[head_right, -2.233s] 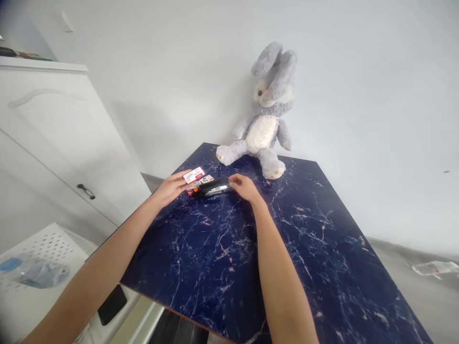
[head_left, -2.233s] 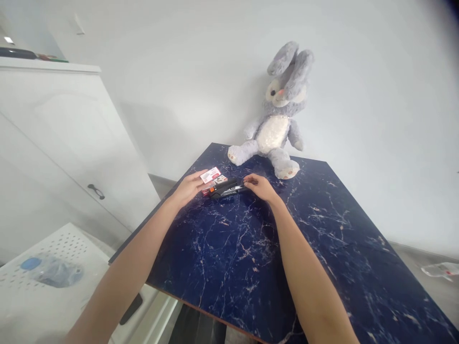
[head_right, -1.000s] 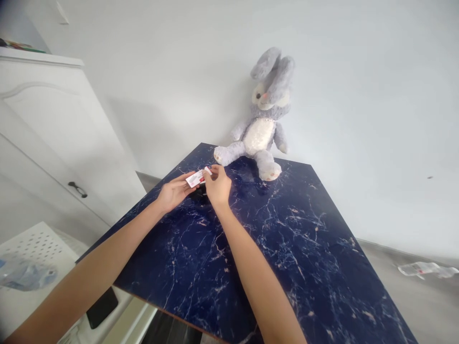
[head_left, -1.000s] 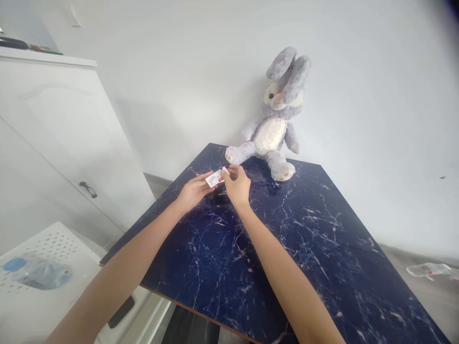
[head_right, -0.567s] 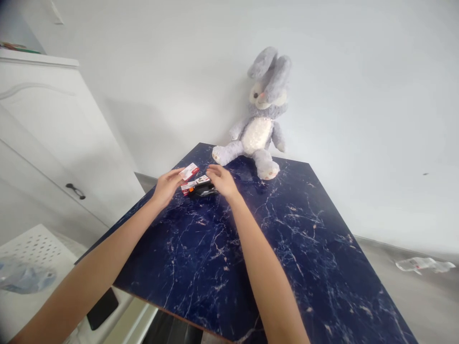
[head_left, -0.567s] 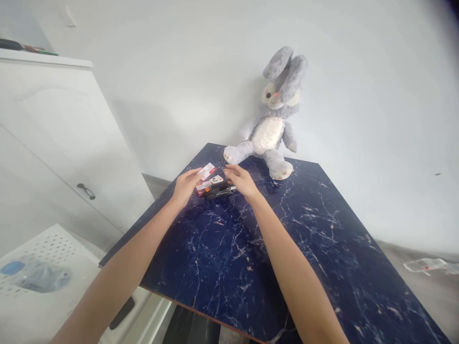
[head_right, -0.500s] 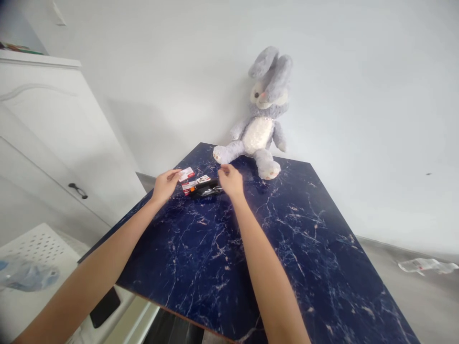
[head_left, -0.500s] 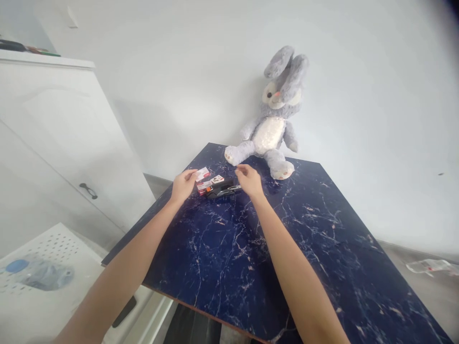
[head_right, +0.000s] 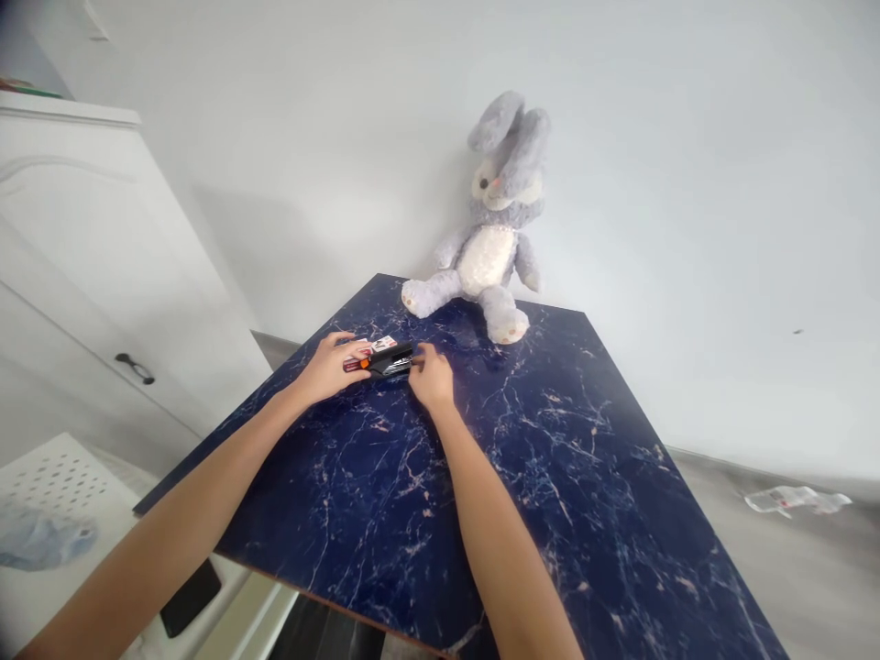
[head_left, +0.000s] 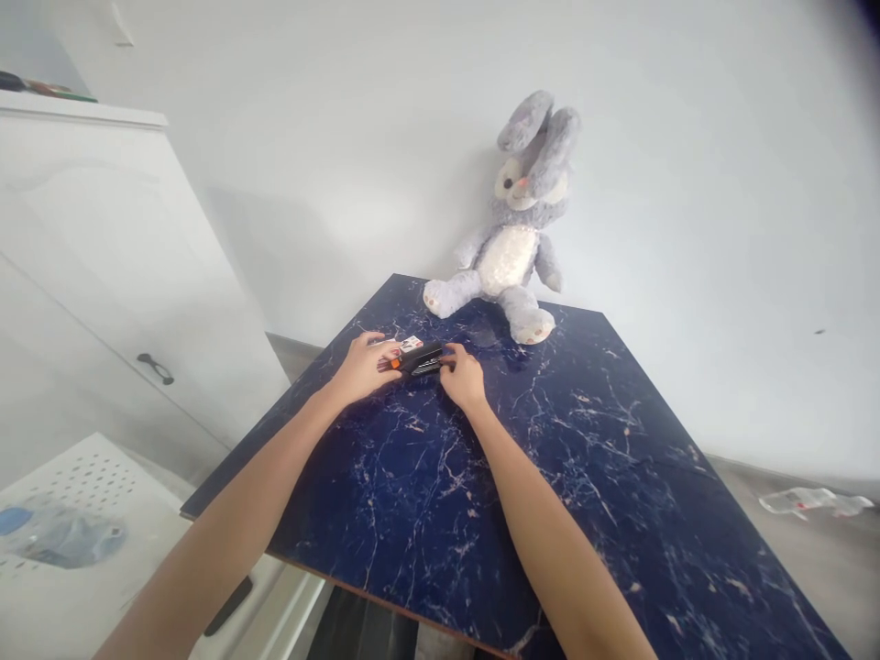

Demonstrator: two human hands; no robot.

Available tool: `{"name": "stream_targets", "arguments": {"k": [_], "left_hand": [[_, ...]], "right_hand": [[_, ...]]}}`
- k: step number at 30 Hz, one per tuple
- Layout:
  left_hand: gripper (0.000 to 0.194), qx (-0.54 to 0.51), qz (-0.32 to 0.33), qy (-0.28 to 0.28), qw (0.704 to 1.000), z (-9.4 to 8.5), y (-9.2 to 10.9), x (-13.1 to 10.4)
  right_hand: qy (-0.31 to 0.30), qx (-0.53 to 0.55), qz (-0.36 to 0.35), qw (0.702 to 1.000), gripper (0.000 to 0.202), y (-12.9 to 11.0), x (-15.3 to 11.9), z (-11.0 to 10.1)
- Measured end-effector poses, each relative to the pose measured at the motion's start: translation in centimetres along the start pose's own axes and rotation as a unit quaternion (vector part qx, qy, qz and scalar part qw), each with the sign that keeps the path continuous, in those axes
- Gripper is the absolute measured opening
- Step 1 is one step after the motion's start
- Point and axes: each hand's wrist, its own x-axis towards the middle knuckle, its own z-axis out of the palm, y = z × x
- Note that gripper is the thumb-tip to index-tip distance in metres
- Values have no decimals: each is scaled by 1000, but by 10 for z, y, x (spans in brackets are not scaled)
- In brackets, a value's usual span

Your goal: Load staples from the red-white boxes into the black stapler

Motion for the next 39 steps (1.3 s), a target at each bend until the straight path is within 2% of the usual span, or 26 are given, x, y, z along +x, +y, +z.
{"name": "stream_targets", "arguments": {"k": [3, 6, 9, 11, 13, 15, 17, 20, 23, 28, 33, 36, 39], "left_hand": [[49, -38, 12, -14, 999, 6, 1, 2], [47, -68, 13, -9, 998, 8, 3, 3], [36, -60, 10, 21, 998, 5, 1, 3], [31, -30, 2, 62, 998, 0, -5, 3], [37, -2, -16, 71, 997, -4, -13, 2], [43, 5, -38, 37, 999, -6, -20, 1], [44, -2, -58, 16, 998, -6, -23, 0], [45, -4, -63, 26, 998, -4, -22, -1], [44, -18, -69, 19, 997, -2, -21, -1], [50, -75, -129, 29, 988, 1, -28, -1], [53, -56, -107, 18, 992, 3, -29, -1], [49, -68, -123, 57, 988, 1, -31, 0], [47, -25, -153, 112, 981, -1, -36, 2]], "right_hand": [[-11, -16, -52, 998, 60, -6, -4, 3], [-31, -6, -61, 998, 67, -6, -6, 4], [-42, 11, -44, 998, 74, -3, -6, 5], [-17, 25, -9, 1000, 75, 0, -5, 5], [12, 48, 33, 998, 71, 2, -4, 4], [26, 70, 61, 995, 63, 3, -3, 2], [26, 77, 68, 994, 55, 2, -3, 0], [22, 64, 56, 996, 48, -1, -6, -3], [15, 62, 43, 997, 45, 0, -16, -6], [5, 90, 24, 996, 44, 6, -40, -17], [-7, 58, -16, 998, 44, 8, -70, -36], [-14, 15, -54, 998, 44, 8, -84, -45], [-23, -16, -72, 997, 44, 8, -90, -49]]}}
